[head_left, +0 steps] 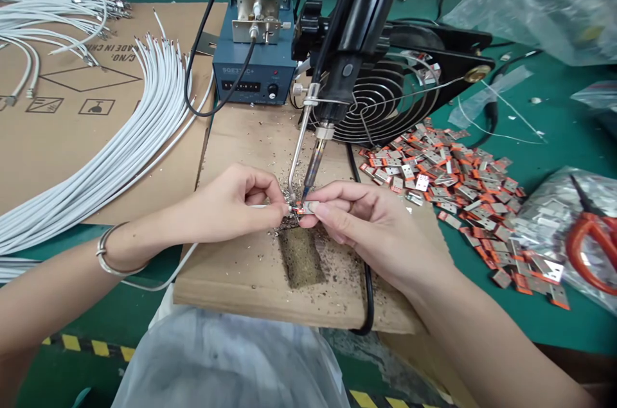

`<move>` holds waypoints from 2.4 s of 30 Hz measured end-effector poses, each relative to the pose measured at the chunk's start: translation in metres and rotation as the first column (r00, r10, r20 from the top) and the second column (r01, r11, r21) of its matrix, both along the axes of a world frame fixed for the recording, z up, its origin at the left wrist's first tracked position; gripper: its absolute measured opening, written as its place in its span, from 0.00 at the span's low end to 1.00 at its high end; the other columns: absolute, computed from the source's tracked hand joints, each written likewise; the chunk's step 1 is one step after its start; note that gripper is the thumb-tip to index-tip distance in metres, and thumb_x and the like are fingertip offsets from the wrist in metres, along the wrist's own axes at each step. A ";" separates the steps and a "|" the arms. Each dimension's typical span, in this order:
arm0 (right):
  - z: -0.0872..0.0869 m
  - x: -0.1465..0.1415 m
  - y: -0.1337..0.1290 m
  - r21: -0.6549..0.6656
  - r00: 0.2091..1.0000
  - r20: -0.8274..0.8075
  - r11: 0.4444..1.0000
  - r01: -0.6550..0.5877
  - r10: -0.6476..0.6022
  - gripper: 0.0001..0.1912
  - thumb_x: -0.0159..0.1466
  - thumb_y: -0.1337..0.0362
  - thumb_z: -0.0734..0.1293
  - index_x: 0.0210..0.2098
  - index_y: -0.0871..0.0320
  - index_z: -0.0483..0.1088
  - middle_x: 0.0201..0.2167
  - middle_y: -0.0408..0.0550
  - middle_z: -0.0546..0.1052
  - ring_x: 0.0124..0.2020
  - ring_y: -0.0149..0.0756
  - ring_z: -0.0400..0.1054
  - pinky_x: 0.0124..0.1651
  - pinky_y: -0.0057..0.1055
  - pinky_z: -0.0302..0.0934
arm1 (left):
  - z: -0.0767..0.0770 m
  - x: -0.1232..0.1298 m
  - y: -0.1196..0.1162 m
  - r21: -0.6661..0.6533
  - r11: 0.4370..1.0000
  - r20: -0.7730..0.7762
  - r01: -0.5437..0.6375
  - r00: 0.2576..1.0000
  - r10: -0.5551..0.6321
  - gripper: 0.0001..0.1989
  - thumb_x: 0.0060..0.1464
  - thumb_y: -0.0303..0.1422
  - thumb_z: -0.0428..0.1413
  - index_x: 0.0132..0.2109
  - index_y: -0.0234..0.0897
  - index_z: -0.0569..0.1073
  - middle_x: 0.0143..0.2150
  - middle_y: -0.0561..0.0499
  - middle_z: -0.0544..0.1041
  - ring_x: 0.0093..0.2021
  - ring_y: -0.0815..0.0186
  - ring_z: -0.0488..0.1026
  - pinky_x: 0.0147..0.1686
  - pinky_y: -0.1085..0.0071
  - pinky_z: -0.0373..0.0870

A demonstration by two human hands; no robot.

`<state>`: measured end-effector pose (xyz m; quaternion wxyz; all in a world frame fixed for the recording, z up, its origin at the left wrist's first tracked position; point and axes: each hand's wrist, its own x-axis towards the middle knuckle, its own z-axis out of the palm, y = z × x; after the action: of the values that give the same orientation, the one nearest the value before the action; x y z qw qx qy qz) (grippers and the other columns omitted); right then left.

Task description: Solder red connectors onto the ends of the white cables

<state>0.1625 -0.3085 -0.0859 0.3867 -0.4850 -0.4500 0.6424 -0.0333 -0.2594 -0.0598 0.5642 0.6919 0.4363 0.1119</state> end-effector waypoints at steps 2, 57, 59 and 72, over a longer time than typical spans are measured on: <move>0.001 0.000 0.000 0.004 1.000 -0.012 1.000 0.000 0.000 0.21 0.51 0.46 0.77 0.32 0.56 0.76 0.24 0.47 0.77 0.18 0.26 0.58 0.19 0.26 0.48 | 0.000 0.000 0.000 -0.003 1.000 0.006 -0.002 1.000 0.002 0.08 0.50 0.33 0.58 0.27 0.34 0.73 0.16 0.60 0.57 0.19 0.76 0.50 0.19 0.76 0.47; -0.002 0.001 -0.002 0.032 0.996 -0.073 0.998 -0.046 0.048 0.12 0.58 0.56 0.75 0.33 0.57 0.74 0.27 0.46 0.79 0.25 0.26 0.70 0.27 0.21 0.61 | -0.005 -0.002 -0.006 0.038 0.999 0.022 0.005 1.000 -0.005 0.07 0.51 0.32 0.56 0.29 0.33 0.74 0.17 0.60 0.56 0.19 0.76 0.50 0.18 0.77 0.46; -0.002 0.001 -0.001 0.047 0.997 -0.061 0.998 -0.044 0.047 0.12 0.58 0.56 0.75 0.34 0.58 0.74 0.26 0.46 0.79 0.24 0.26 0.70 0.26 0.21 0.60 | -0.005 -0.002 -0.006 0.034 0.999 0.020 0.000 1.000 -0.001 0.07 0.51 0.32 0.56 0.29 0.33 0.74 0.17 0.61 0.55 0.19 0.76 0.50 0.18 0.77 0.45; 0.000 0.004 -0.003 0.053 0.997 -0.041 0.996 -0.065 0.067 0.14 0.58 0.54 0.75 0.34 0.58 0.74 0.26 0.46 0.79 0.26 0.29 0.71 0.26 0.23 0.61 | -0.001 -0.001 -0.009 0.010 1.000 0.025 -0.030 0.999 0.029 0.06 0.50 0.30 0.56 0.28 0.33 0.73 0.16 0.61 0.54 0.18 0.76 0.49 0.18 0.77 0.45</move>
<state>0.1661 -0.3111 -0.0854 0.3872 -0.4458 -0.4737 0.6533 -0.0340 -0.2680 -0.0606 0.5644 0.6868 0.4388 0.1311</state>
